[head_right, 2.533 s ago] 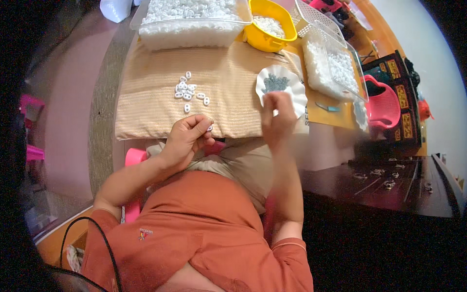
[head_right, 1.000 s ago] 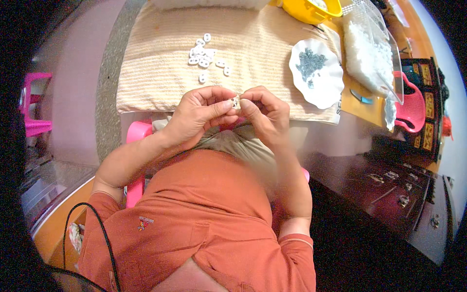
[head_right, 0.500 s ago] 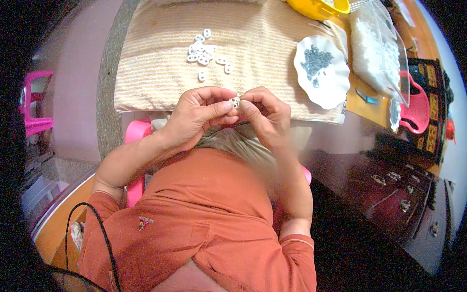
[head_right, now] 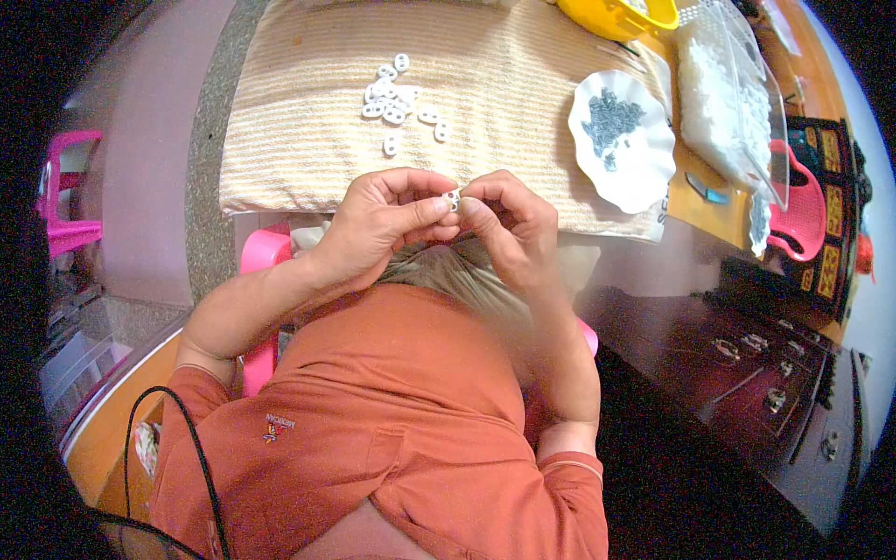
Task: The person assembles small white plastic components by hand, inserting tiny pins into them.
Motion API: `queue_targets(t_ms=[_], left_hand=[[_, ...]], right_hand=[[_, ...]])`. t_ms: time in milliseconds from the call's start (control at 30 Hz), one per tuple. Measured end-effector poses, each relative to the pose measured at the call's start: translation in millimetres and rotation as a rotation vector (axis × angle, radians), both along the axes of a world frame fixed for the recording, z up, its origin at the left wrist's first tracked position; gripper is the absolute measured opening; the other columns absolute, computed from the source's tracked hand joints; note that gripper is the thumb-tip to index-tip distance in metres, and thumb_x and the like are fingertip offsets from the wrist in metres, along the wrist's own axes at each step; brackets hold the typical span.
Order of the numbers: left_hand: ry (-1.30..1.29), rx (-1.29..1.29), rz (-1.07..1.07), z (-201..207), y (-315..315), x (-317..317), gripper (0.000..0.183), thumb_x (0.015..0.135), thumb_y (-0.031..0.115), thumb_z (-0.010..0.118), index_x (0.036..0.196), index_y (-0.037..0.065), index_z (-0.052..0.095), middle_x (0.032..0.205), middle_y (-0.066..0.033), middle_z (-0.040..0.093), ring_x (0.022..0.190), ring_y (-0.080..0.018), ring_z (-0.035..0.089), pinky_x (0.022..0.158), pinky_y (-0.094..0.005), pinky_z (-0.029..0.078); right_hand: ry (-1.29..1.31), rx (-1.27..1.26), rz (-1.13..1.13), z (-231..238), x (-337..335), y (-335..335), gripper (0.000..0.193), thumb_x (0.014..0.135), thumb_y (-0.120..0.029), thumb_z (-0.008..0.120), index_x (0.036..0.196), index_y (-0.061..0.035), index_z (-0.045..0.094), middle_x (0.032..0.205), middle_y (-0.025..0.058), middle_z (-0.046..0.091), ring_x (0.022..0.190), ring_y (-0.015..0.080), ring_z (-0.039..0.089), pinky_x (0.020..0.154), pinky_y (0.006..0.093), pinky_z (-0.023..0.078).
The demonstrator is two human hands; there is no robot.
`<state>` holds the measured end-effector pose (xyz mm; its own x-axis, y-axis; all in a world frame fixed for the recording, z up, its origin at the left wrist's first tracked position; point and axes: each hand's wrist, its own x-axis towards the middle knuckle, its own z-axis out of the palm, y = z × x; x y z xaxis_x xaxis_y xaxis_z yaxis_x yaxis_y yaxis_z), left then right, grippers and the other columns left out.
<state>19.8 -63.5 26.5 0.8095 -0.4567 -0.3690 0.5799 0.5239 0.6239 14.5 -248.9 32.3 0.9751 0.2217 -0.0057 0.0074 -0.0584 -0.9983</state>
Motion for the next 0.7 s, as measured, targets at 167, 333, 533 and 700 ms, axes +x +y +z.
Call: queue_targets(t_ms=[167, 333, 533, 700], left_hand=[[0.0, 0.023, -0.005, -1.7, -0.9, -1.7, 0.02, 0.088, 0.003, 0.061, 0.107, -0.002, 0.06, 0.095, -0.0093, 0.065, 0.083, -0.0147, 0.066, 0.077, -0.0269, 0.057], [-0.009, 0.041, 0.021, -0.7, -2.6, -3.3, 0.019, 0.089, 0.002, 0.06, 0.106, -0.006, 0.061, 0.096, -0.0103, 0.065, 0.083, -0.0144, 0.065, 0.075, -0.0259, 0.057], [-0.045, 0.033, 0.071, -3.8, -3.7, -7.7, 0.02, 0.088, 0.002, 0.062, 0.106, -0.004, 0.061, 0.096, -0.0102, 0.066, 0.083, -0.0148, 0.066, 0.077, -0.0272, 0.057], [-0.065, 0.068, 0.079, -2.3, -3.0, -7.6, 0.019, 0.088, 0.002, 0.062, 0.106, -0.004, 0.061, 0.096, -0.0105, 0.066, 0.082, -0.0147, 0.066, 0.076, -0.0271, 0.057]], right_hand=[[-0.032, -0.059, 0.011, -0.8, -1.3, -0.7, 0.005, 0.09, -0.001, 0.058, 0.088, 0.0035, 0.06, 0.086, 0.0039, 0.058, 0.074, 0.0076, 0.055, 0.066, 0.02, 0.044], [-0.011, -0.072, 0.009, -2.6, -2.3, 0.3, 0.007, 0.091, -0.003, 0.058, 0.088, 0.0029, 0.06, 0.084, 0.003, 0.058, 0.073, 0.0073, 0.054, 0.066, 0.0198, 0.044], [0.039, -0.045, -0.007, 5.2, -5.0, 8.6, 0.008, 0.092, -0.004, 0.058, 0.089, 0.0034, 0.061, 0.083, 0.0018, 0.059, 0.074, 0.0064, 0.055, 0.066, 0.0198, 0.045], [0.082, 0.038, 0.001, 4.2, -3.0, 10.1, 0.01, 0.092, -0.006, 0.058, 0.091, 0.0032, 0.062, 0.084, 0.0012, 0.062, 0.076, 0.0063, 0.057, 0.068, 0.0195, 0.046]])
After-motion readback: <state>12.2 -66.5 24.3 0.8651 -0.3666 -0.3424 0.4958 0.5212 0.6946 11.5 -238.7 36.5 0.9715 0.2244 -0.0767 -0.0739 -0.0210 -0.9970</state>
